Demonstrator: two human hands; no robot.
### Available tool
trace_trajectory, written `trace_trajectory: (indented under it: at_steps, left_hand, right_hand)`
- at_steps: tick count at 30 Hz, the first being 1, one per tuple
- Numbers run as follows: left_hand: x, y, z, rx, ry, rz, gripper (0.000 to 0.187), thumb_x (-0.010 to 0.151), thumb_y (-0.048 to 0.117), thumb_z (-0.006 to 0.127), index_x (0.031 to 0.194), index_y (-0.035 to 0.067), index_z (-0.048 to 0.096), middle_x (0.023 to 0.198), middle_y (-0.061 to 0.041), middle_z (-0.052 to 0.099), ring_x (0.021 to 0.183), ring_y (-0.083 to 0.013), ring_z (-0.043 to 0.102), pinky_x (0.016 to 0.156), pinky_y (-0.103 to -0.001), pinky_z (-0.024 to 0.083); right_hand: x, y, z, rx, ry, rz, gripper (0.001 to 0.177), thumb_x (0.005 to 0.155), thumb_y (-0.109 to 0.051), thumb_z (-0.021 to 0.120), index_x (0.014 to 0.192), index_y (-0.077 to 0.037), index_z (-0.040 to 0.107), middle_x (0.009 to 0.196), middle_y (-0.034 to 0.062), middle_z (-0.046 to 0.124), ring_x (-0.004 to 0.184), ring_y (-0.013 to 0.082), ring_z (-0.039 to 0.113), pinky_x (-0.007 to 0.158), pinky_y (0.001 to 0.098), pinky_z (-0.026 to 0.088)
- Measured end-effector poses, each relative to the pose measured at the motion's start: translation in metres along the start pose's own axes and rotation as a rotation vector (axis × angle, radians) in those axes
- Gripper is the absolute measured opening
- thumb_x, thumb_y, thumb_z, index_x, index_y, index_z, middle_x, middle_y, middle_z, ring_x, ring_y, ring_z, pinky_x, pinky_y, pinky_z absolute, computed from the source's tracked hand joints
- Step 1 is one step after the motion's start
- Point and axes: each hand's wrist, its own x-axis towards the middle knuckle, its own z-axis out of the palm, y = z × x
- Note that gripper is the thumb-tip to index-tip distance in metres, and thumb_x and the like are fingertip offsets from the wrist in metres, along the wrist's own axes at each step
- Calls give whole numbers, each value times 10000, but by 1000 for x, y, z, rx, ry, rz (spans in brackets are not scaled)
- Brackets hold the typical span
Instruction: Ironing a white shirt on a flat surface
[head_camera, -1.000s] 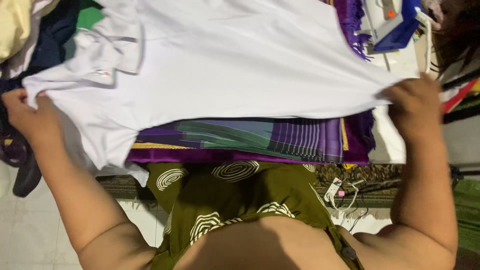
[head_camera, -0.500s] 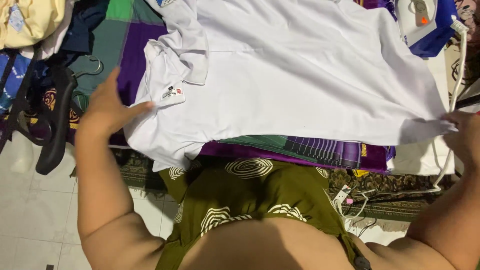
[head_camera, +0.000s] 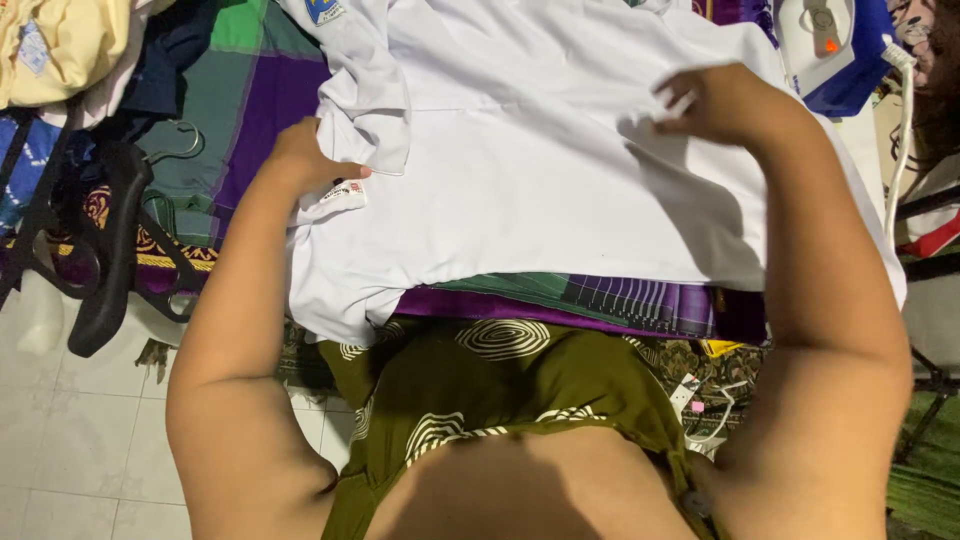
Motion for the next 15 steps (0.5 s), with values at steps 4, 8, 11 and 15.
trace_trajectory:
  at_steps: [4, 8, 11, 15]
  left_hand:
    - [-16, 9, -12, -172, 15, 19, 706, 731, 399, 894, 1305, 42, 688, 1216, -174, 738, 1100, -309, 719, 965, -388, 543]
    - [-28, 6, -18, -453, 57, 95, 574, 884, 328, 756, 1385, 90, 610, 1194, -121, 728, 1060, -218, 692, 914, -361, 527]
    - [-11, -25, -6, -466, 66, 239, 465, 953, 272, 701, 1363, 66, 622, 1219, -122, 740, 1101, -211, 685, 965, -352, 500]
    - [6, -29, -11, -473, 21, 215, 434, 981, 291, 683, 1358, 83, 628, 1218, -120, 742, 1093, -228, 689, 967, -359, 512]
  right_hand:
    - [105, 11, 8, 130, 126, -96, 787, 804, -463, 870, 1427, -63, 605, 1304, 200, 677, 1140, 347, 675, 949, 418, 538]
    - [166, 23, 21, 290, 272, -157, 1020, 728, -473, 947, 1516, -27, 478, 1480, 216, 563, 1330, 376, 570, 1058, 410, 493]
    - [193, 24, 24, 74, 274, -66, 971, 694, -435, 956, 1456, -15, 525, 1432, 230, 597, 1323, 397, 581, 1066, 466, 493]
    - [244, 16, 54, -346, 75, 145, 685, 733, -351, 885, 1303, -21, 696, 1305, 232, 684, 1199, 440, 656, 951, 580, 531]
